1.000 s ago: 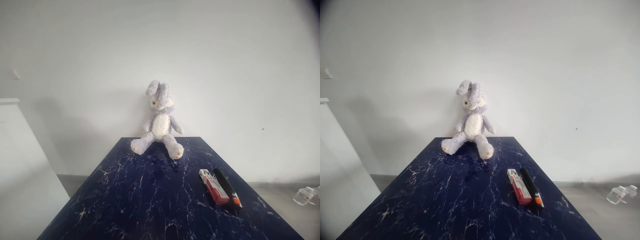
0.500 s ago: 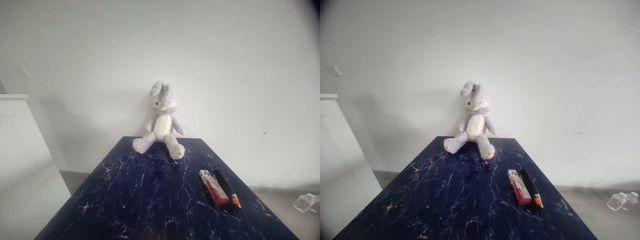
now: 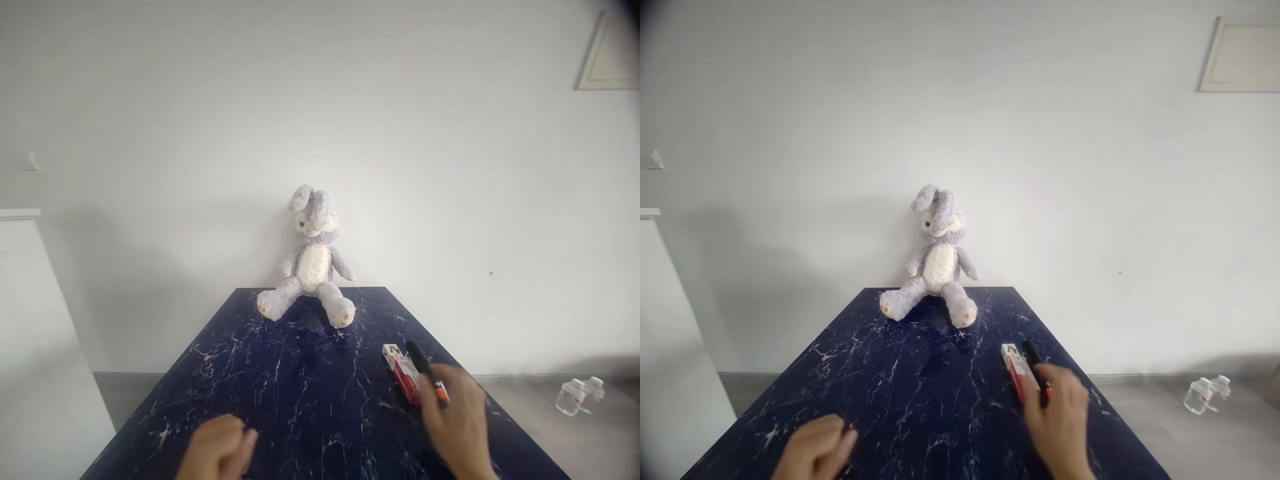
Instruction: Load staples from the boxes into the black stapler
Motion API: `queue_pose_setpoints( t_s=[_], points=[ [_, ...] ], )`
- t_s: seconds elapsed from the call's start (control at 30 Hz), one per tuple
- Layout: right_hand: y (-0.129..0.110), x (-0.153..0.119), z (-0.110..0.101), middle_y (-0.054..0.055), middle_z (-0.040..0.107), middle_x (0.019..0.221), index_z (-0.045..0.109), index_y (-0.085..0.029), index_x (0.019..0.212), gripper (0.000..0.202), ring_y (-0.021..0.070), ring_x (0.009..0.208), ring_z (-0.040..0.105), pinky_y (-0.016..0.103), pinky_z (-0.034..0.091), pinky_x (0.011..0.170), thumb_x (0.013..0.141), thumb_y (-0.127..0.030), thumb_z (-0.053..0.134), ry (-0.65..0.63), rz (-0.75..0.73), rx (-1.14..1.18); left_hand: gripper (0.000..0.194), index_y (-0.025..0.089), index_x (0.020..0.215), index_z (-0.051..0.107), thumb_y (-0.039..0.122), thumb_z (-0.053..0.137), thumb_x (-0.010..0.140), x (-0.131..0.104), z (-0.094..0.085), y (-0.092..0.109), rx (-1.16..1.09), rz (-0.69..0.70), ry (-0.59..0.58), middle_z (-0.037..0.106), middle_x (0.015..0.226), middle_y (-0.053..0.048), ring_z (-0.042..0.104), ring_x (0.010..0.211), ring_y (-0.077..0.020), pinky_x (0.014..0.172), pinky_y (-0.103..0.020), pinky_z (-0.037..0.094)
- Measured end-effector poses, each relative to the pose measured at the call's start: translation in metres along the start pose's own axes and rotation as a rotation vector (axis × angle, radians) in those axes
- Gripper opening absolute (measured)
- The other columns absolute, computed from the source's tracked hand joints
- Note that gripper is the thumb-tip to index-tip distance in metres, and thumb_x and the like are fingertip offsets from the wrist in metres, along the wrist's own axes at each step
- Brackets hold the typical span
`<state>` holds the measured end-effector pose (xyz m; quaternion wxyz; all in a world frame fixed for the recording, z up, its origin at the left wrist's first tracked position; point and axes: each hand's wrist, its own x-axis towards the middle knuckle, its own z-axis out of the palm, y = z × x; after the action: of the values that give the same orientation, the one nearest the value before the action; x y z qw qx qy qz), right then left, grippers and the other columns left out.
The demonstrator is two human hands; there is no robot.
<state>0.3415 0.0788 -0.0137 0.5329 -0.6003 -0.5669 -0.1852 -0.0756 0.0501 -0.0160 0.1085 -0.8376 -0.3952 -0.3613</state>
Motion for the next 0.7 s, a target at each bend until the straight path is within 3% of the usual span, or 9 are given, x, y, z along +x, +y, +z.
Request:
queue_pose_setpoints(
  t_s=[0.03, 0.1, 0.17, 0.27, 0.37, 0.57, 0.7],
  points=[
    [0.019, 0.009, -0.003, 0.012, 0.069, 0.100, 0.062, -0.021, 0.105, 0.035, 0.0304, 0.090, 0.064, 0.041, 0.046, 0.076, 0.087, -0.050, 0.053, -0.039, 0.236, 0.001, 0.047, 0.019, 0.049, 0.034, 0.026, 0.047, 0.094, -0.007, -0.009, -0.025, 0.023, -0.221, 0.030, 0.036, 0.048, 0.004, 0.037, 0.043, -0.0105, 0.046, -0.024, 0.031],
    [0.047, 0.023, -0.005, 0.011, 0.071, 0.109, 0.064, -0.023, 0.114, 0.047, 0.0301, 0.095, 0.067, 0.040, 0.049, 0.077, 0.089, -0.056, 0.040, -0.250, 0.534, 0.127, 0.049, 0.019, 0.055, 0.025, 0.039, 0.048, 0.092, -0.019, -0.022, -0.065, 0.015, -0.515, -0.078, 0.026, 0.053, 0.005, 0.033, 0.048, -0.0115, 0.050, -0.024, 0.028],
    [0.060, 0.029, -0.001, 0.009, 0.074, 0.108, 0.069, -0.023, 0.108, 0.053, 0.0313, 0.099, 0.068, 0.038, 0.050, 0.080, 0.086, -0.060, 0.038, -0.456, 0.592, 0.201, 0.050, 0.021, 0.060, 0.019, 0.048, 0.046, 0.092, -0.024, -0.028, -0.085, -0.032, -0.662, -0.191, 0.020, 0.058, 0.005, 0.029, 0.052, -0.0121, 0.054, -0.025, 0.025],
    [0.052, 0.027, 0.009, 0.008, 0.077, 0.094, 0.074, -0.024, 0.096, 0.051, 0.0334, 0.093, 0.069, 0.038, 0.049, 0.079, 0.082, -0.065, 0.047, -0.637, 0.495, 0.073, 0.048, 0.021, 0.064, 0.018, 0.051, 0.041, 0.094, -0.022, -0.026, -0.084, -0.118, -0.631, -0.341, 0.022, 0.060, 0.005, 0.028, 0.055, -0.0126, 0.057, -0.026, 0.022],
    [0.032, 0.021, 0.018, 0.006, 0.076, 0.082, 0.074, -0.024, 0.101, 0.053, 0.0318, 0.082, 0.069, 0.036, 0.048, 0.073, 0.084, -0.065, 0.045, -0.655, 0.447, -0.001, 0.046, 0.021, 0.063, 0.022, 0.049, 0.044, 0.093, -0.017, -0.021, -0.074, -0.122, -0.531, -0.423, 0.027, 0.058, 0.005, 0.029, 0.054, -0.0128, 0.057, -0.027, 0.020],
    [-0.006, 0.012, 0.034, 0.007, 0.078, 0.095, 0.077, -0.021, 0.099, 0.050, 0.0285, 0.089, 0.071, 0.028, 0.048, 0.074, 0.086, -0.057, 0.044, -0.658, 0.356, 0.037, 0.046, 0.021, 0.061, 0.026, 0.051, 0.042, 0.092, -0.020, -0.019, -0.073, -0.127, -0.525, -0.454, 0.032, 0.058, 0.004, 0.034, 0.053, -0.0131, 0.056, -0.027, 0.019],
    [-0.055, -0.002, 0.057, 0.006, 0.078, 0.094, 0.076, -0.020, 0.096, 0.047, 0.0263, 0.087, 0.070, 0.026, 0.046, 0.074, 0.088, -0.053, 0.045, -0.683, 0.309, 0.174, 0.049, 0.021, 0.059, 0.026, 0.053, 0.044, 0.091, -0.021, -0.020, -0.074, -0.187, -0.536, -0.415, 0.032, 0.056, 0.004, 0.033, 0.051, -0.0125, 0.056, -0.027, 0.019]
  ],
)
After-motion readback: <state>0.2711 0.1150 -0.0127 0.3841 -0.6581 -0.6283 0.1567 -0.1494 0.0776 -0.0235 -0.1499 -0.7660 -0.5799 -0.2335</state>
